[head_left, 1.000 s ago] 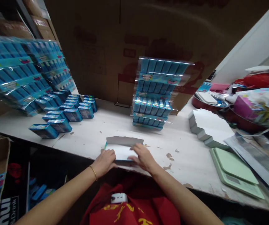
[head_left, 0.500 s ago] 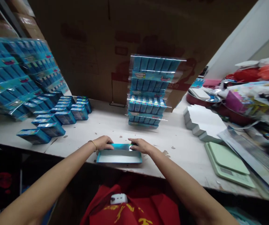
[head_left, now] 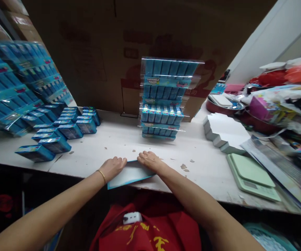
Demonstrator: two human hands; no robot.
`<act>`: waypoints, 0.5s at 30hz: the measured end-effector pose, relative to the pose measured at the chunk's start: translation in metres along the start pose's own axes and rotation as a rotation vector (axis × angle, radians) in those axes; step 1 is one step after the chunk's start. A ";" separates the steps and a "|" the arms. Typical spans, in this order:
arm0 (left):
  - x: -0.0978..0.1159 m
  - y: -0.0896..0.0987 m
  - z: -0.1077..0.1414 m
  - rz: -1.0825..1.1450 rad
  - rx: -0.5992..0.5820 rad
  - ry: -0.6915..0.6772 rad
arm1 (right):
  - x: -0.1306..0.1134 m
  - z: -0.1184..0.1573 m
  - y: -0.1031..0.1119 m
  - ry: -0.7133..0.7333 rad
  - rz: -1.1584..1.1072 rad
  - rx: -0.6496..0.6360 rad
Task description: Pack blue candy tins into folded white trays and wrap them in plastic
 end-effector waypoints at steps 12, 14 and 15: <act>-0.007 -0.003 0.015 0.247 -0.032 0.408 | -0.016 0.047 -0.044 -0.443 -0.901 0.631; 0.005 -0.006 0.007 0.256 -0.052 0.437 | -0.038 0.030 -0.060 -0.409 -0.911 0.611; 0.011 -0.006 0.005 0.256 -0.045 0.453 | -0.045 0.021 -0.066 -0.405 -0.912 0.613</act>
Point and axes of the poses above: each hand's wrist, its own z-axis away from the middle knuckle, its own y-axis out of the back of the hand, x = y × z, the point moved 4 cm from there along -z, towards the middle knuckle, and after that the axes turned 5 degrees about -z, right-handed, at the moved point
